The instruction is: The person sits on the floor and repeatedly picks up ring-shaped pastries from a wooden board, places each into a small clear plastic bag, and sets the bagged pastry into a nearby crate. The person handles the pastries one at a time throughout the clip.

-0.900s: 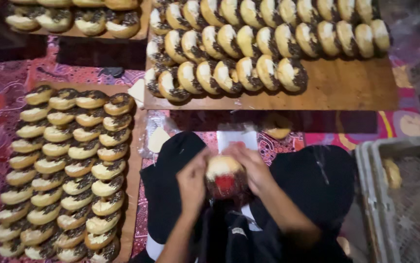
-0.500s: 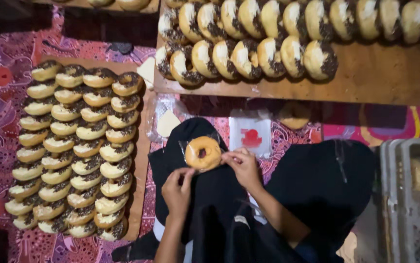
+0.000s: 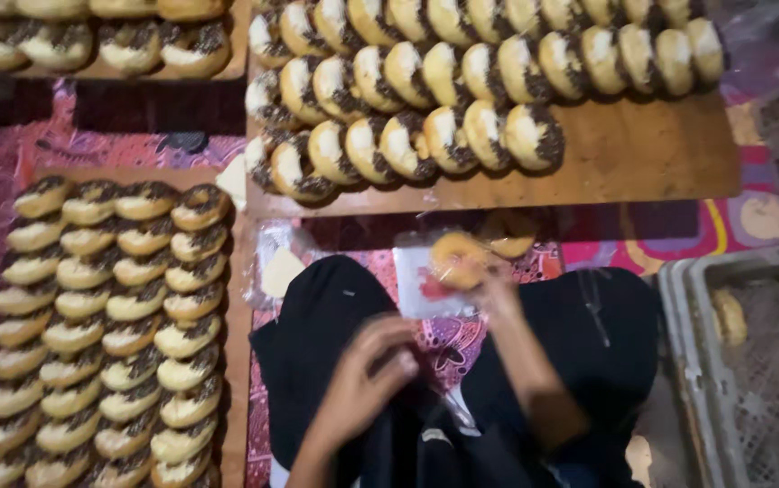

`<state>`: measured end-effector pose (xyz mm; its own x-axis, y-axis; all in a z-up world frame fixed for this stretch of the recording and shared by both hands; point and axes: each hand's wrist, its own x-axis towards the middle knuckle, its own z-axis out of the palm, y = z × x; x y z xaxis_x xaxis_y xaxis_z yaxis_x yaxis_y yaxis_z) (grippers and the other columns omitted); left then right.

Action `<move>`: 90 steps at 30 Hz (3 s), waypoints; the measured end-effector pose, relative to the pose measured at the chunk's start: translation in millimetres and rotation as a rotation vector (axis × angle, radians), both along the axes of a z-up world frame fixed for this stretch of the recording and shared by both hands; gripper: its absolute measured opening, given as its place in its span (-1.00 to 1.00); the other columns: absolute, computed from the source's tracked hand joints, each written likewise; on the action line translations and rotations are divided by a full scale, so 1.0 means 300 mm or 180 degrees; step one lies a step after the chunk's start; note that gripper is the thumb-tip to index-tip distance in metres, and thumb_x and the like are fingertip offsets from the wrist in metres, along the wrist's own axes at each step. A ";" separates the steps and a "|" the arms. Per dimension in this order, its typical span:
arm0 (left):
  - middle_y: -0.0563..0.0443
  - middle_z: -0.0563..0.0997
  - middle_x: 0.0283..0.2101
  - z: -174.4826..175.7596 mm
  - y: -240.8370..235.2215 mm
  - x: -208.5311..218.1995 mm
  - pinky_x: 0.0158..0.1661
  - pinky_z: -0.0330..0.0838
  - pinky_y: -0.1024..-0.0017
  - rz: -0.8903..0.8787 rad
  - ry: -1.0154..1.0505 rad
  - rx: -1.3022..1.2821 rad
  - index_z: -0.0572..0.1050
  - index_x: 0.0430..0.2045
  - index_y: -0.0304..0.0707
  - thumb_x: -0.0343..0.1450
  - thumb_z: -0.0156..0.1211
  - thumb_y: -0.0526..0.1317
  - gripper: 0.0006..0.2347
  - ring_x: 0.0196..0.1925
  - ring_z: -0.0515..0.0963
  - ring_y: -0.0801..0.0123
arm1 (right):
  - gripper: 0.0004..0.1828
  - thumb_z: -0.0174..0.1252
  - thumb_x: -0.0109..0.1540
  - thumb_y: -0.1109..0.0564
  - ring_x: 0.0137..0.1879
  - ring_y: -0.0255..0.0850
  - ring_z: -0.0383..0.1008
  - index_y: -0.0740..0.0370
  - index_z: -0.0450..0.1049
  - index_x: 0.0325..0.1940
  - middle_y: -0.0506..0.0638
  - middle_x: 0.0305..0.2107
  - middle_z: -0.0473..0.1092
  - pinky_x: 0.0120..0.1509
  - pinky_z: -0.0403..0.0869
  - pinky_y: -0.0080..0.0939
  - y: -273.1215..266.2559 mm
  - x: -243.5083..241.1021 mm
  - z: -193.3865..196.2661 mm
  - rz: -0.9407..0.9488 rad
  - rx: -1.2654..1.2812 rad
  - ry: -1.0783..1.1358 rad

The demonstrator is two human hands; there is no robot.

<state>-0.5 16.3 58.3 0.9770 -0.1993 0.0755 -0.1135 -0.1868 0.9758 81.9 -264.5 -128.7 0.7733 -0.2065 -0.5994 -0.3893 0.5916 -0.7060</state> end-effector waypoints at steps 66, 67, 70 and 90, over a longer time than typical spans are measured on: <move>0.02 0.52 0.06 -0.599 -0.085 0.320 0.04 0.48 0.22 0.1421 0.2719 -0.4037 0.41 0.09 -0.16 0.50 0.07 0.05 -0.63 0.10 0.49 0.22 | -0.41 0.29 0.18 0.10 0.16 -0.05 0.56 0.29 0.39 0.29 0.12 0.09 0.49 0.25 0.57 0.12 -0.106 0.112 0.535 0.0712 -0.2537 -0.1678; 0.06 0.59 0.01 -0.630 -0.062 0.321 0.01 0.51 0.25 0.1573 0.2669 -0.4064 0.46 0.05 -0.15 0.51 0.05 0.06 -0.65 0.05 0.55 0.27 | -0.25 0.23 0.30 -0.11 0.46 0.02 0.33 0.20 0.21 0.49 0.17 0.32 0.37 0.58 0.22 0.22 -0.170 0.198 0.547 0.0392 -0.3517 -0.1764; 0.08 0.65 0.01 -0.688 -0.045 0.342 0.05 0.53 0.34 0.1703 0.2539 -0.4265 0.51 0.03 -0.17 0.59 0.08 0.05 -0.68 0.05 0.59 0.34 | 0.33 0.13 0.08 -0.63 0.65 0.21 -0.29 -0.07 -0.38 0.65 0.17 0.56 -0.15 0.48 -0.58 0.56 -0.268 0.442 0.540 0.1064 -0.4237 0.0099; -0.03 0.67 -0.19 -0.548 -0.269 0.291 -0.16 0.60 0.38 0.1083 0.2930 -0.4061 0.55 -0.14 -0.27 0.48 0.21 -0.21 -0.84 -0.18 0.65 0.32 | 0.51 0.66 -0.02 -0.10 0.53 0.24 -0.01 0.21 -0.39 0.57 0.35 0.43 0.03 0.50 -0.21 0.36 -0.216 0.197 0.345 -0.0623 -0.5077 -0.0093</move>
<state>86.9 -64.5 -106.1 0.7658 -0.2443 -0.5949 0.4455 0.8687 0.2167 140.9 -329.1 -25.2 0.6681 -0.6680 0.3278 -0.3757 -0.6831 -0.6263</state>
